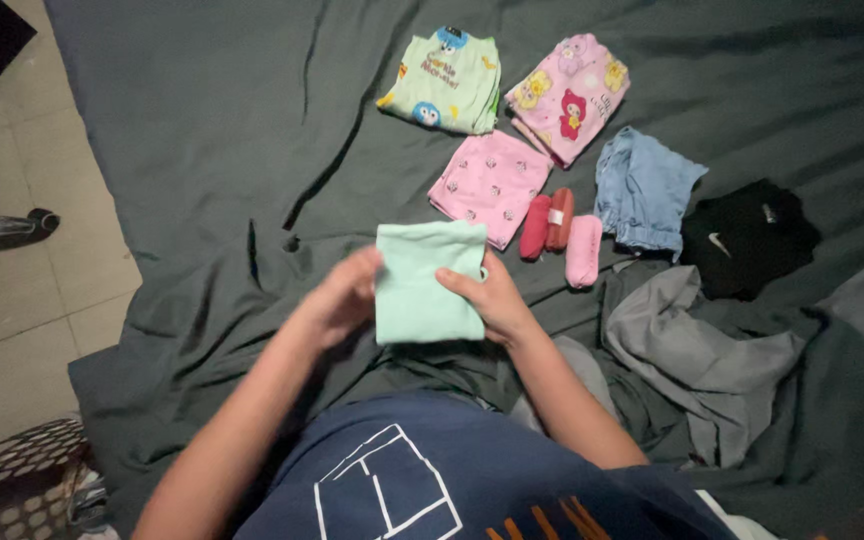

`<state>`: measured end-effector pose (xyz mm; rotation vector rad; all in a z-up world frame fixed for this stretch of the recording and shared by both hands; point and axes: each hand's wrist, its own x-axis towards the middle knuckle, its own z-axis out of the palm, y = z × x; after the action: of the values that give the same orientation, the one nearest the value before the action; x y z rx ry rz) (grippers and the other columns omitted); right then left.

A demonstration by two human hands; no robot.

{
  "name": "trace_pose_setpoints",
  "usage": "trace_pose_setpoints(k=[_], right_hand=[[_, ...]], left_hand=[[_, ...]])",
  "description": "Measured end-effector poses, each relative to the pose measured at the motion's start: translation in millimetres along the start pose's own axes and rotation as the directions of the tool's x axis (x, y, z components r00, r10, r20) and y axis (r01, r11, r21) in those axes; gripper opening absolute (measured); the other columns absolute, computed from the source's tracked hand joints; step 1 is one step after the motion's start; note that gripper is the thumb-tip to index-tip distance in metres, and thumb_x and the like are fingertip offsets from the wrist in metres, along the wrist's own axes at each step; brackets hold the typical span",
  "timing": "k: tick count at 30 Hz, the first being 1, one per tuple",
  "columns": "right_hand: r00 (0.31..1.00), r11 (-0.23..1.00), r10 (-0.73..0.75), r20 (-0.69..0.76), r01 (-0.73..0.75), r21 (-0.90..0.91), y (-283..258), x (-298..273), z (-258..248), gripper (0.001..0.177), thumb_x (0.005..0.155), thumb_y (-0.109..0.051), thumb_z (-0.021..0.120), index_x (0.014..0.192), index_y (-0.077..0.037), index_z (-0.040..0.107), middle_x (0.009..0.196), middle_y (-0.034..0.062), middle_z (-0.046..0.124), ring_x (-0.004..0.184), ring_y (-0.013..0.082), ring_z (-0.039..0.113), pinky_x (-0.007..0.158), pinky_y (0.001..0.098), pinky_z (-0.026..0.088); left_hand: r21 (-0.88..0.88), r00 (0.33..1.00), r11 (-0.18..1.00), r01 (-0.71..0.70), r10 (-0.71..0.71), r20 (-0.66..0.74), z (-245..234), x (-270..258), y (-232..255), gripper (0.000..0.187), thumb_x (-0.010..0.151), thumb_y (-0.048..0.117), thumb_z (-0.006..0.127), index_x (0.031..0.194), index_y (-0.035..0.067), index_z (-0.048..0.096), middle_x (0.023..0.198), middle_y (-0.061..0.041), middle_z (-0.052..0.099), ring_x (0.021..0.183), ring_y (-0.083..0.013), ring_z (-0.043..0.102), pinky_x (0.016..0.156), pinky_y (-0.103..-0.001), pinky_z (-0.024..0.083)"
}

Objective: The person folds multiple garments one by one on a bed, including a black t-shirt, a light green top, a red patterned shirt, a peach butterfly-patterned shirt, a light blue dinosaur-patterned shirt, and white and pink underwear. Each item is smoothed, folded into a compact rectangle, and placed in a growing stack.

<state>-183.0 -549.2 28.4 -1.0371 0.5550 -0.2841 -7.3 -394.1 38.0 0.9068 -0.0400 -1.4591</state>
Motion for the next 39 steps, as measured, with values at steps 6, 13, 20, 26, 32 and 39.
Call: trace_pose_setpoints(k=[6, 13, 20, 26, 32, 39], right_hand=[[0.986, 0.998, -0.018, -0.169, 0.028, 0.06, 32.7, 21.9, -6.6, 0.032, 0.098, -0.015, 0.064, 0.127, -0.002, 0.061, 0.113, 0.0085, 0.071, 0.098, 0.0166, 0.071, 0.084, 0.0339, 0.059], [0.946, 0.984, -0.156, -0.284, 0.175, 0.043, 51.8, 25.7, -15.3, 0.027, 0.104, -0.02, 0.062, 0.12, 0.001, 0.066, 0.109, 0.0082, 0.072, 0.094, 0.0145, 0.069, 0.084, 0.0323, 0.057], [0.967, 0.867, 0.247, -0.056, -0.195, 0.459, 48.3, 27.2, -32.6, 0.047, 0.1, -0.037, 0.055, 0.129, 0.0, 0.062, 0.122, 0.0174, 0.071, 0.107, 0.0297, 0.072, 0.096, 0.0457, 0.057], [0.971, 0.804, 0.24, -0.025, -0.184, 0.566, 46.9, 29.6, -40.9, 0.055, 0.103, -0.045, 0.052, 0.133, 0.0, 0.06, 0.13, 0.0179, 0.068, 0.116, 0.0317, 0.068, 0.104, 0.0469, 0.053], [0.996, 0.886, 0.089, 0.001, -0.08, 0.457, 50.6, 24.0, -40.5, 0.06, 0.097, -0.041, 0.06, 0.14, -0.001, 0.052, 0.134, 0.0153, 0.065, 0.122, 0.0278, 0.065, 0.105, 0.044, 0.052], [0.991, 0.983, -0.1, -0.085, 0.112, 0.149, 47.6, 82.5, -24.7, 0.054, 0.096, -0.011, 0.069, 0.144, -0.001, 0.047, 0.133, 0.0125, 0.063, 0.119, 0.0248, 0.065, 0.1, 0.0413, 0.056]], left_hand=[[0.13, 0.98, 0.976, -0.176, 0.185, -0.067, -17.8, 15.0, -36.1, 0.044, 0.097, 0.022, 0.065, 0.133, -0.002, 0.058, 0.12, -0.013, 0.071, 0.104, -0.0201, 0.07, 0.091, -0.036, 0.056], [0.202, 0.95, 0.954, -0.22, 0.257, -0.179, -14.1, 17.9, -43.6, 0.042, 0.101, 0.026, 0.065, 0.127, -0.006, 0.064, 0.115, -0.014, 0.072, 0.099, -0.0187, 0.069, 0.088, -0.034, 0.056], [0.222, 0.992, 0.975, -0.008, 0.036, -0.121, -9.2, 26.5, -53.8, 0.04, 0.096, 0.023, 0.066, 0.127, -0.002, 0.063, 0.115, -0.01, 0.073, 0.098, -0.0164, 0.07, 0.087, -0.033, 0.056], [0.223, 0.985, 0.963, -0.154, 0.167, -0.04, -12.7, 34.9, -58.0, 0.041, 0.103, 0.021, 0.063, 0.136, -0.002, 0.056, 0.115, -0.011, 0.071, 0.099, -0.017, 0.069, 0.088, -0.033, 0.056], [0.192, 0.957, 0.948, -0.254, 0.275, -0.091, -26.4, 41.0, -57.3, 0.053, 0.098, 0.019, 0.062, 0.148, 0.005, 0.048, 0.127, -0.009, 0.069, 0.109, -0.0156, 0.067, 0.093, -0.031, 0.054], [0.225, 0.901, 0.92, -0.322, 0.371, -0.224, -40.5, 65.6, -21.6, 0.067, 0.098, 0.02, 0.064, 0.156, 0.007, 0.034, 0.119, -0.011, 0.068, 0.104, -0.0176, 0.066, 0.09, -0.033, 0.056]])
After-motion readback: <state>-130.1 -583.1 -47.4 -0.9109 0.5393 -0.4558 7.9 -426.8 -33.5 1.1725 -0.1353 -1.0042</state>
